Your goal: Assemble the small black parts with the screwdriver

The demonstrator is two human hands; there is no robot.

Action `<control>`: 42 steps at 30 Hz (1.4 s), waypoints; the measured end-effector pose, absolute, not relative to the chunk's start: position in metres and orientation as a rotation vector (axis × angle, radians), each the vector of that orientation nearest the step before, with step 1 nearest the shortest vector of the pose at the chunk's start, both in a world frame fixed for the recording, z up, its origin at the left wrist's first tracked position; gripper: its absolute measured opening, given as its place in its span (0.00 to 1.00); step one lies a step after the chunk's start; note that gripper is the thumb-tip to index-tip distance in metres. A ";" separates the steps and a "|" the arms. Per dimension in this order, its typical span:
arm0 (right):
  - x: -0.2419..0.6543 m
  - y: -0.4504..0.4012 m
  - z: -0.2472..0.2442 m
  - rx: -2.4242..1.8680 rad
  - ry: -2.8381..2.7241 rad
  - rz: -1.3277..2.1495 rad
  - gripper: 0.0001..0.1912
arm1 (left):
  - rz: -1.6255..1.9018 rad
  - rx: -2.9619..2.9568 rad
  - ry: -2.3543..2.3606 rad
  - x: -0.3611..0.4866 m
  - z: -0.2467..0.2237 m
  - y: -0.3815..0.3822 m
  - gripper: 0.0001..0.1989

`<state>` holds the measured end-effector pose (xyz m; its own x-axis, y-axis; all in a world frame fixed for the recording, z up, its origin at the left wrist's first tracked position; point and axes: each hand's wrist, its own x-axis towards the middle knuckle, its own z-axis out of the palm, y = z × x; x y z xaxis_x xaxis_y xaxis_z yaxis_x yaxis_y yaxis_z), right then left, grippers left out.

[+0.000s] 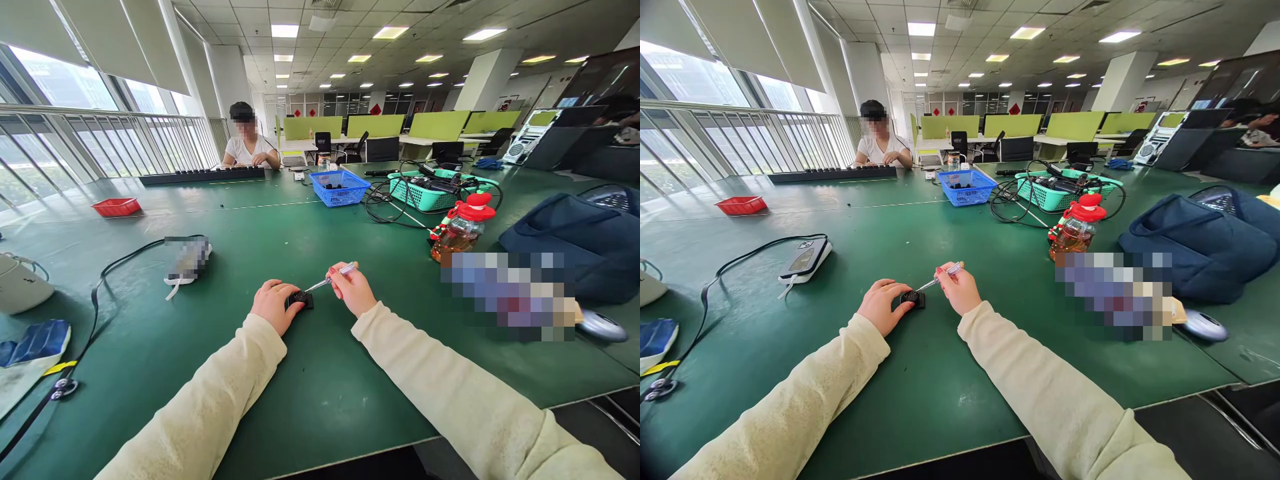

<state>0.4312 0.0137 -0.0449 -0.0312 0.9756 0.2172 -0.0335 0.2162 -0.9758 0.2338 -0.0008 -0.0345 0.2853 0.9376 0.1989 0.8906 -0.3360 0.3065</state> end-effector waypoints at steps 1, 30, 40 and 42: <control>0.431 0.014 -0.045 -1.013 -1.313 1.089 0.23 | 0.525 2.409 1.721 0.234 -0.035 -0.001 0.15; 0.432 0.025 -0.046 -1.191 -1.320 0.921 0.25 | 0.500 2.421 1.724 0.235 -0.039 0.002 0.16; 0.425 0.011 -0.036 -0.910 -1.300 0.806 0.37 | 0.496 2.511 1.571 0.237 -0.041 0.001 0.18; 0.426 0.011 -0.035 -0.894 -1.358 0.777 0.32 | 0.502 2.521 1.547 0.237 -0.041 0.002 0.18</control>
